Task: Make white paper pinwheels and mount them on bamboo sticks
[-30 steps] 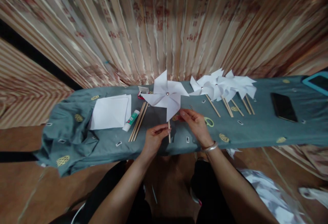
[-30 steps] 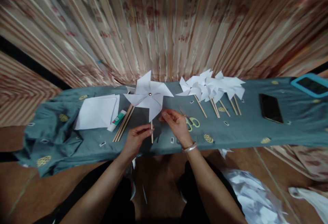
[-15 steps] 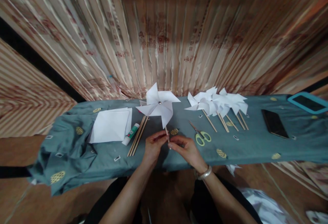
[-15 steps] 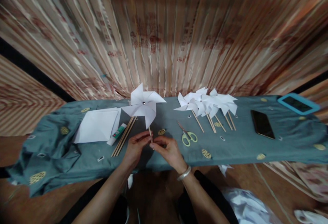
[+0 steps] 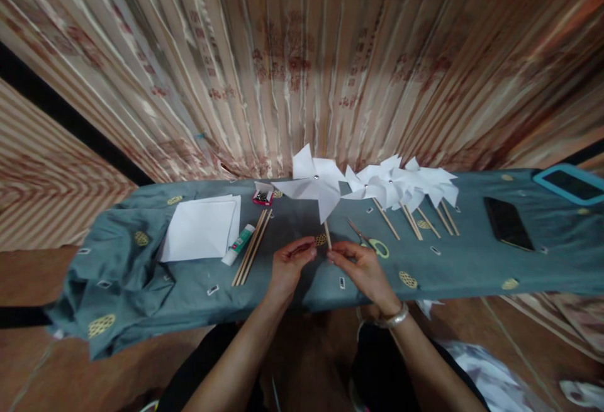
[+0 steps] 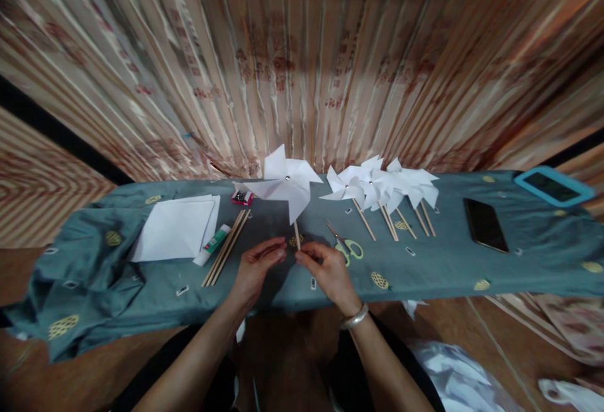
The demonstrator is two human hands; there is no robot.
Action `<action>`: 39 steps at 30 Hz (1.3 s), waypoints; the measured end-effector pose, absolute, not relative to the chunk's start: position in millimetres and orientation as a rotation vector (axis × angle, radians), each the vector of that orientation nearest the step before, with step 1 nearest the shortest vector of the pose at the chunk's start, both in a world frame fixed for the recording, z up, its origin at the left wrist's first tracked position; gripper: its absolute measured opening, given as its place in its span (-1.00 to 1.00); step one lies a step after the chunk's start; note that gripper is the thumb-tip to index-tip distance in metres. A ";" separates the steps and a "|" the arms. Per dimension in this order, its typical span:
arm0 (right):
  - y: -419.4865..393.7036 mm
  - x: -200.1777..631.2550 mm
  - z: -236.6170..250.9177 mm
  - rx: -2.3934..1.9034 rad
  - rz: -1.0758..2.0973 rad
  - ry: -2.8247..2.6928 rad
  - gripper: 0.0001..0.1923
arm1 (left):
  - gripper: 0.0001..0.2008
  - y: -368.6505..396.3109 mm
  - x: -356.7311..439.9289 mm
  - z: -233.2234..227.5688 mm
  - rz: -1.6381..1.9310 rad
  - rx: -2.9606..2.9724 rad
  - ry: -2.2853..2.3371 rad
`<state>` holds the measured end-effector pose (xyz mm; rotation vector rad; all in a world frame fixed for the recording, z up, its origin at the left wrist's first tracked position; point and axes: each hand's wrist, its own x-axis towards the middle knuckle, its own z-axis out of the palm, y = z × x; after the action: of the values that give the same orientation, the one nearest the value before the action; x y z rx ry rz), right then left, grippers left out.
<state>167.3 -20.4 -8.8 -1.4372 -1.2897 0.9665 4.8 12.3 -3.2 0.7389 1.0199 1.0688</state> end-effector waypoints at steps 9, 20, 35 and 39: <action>-2.5 254.0 -2.8 -1.775 0.460 -1.291 -0.65 | -0.68 11.1 3.2 -8.6 1.030 0.756 1.047; -2.1 292.2 -17.3 -2.230 0.076 -1.652 -0.65 | -0.68 10.4 -1.9 -14.1 1.010 0.790 1.059; -0.1 290.6 -21.4 -2.500 -0.120 -1.792 -0.67 | -0.70 9.5 -10.2 -16.6 0.997 0.807 1.067; -2.8 289.4 -20.8 -2.529 -0.180 -1.785 -0.65 | -0.72 7.4 -12.3 -15.9 1.003 0.787 1.050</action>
<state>289.4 -2.8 -20.8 -2.5294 -1.7854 -0.1801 -12.3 7.4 -15.9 0.7870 1.0498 1.0034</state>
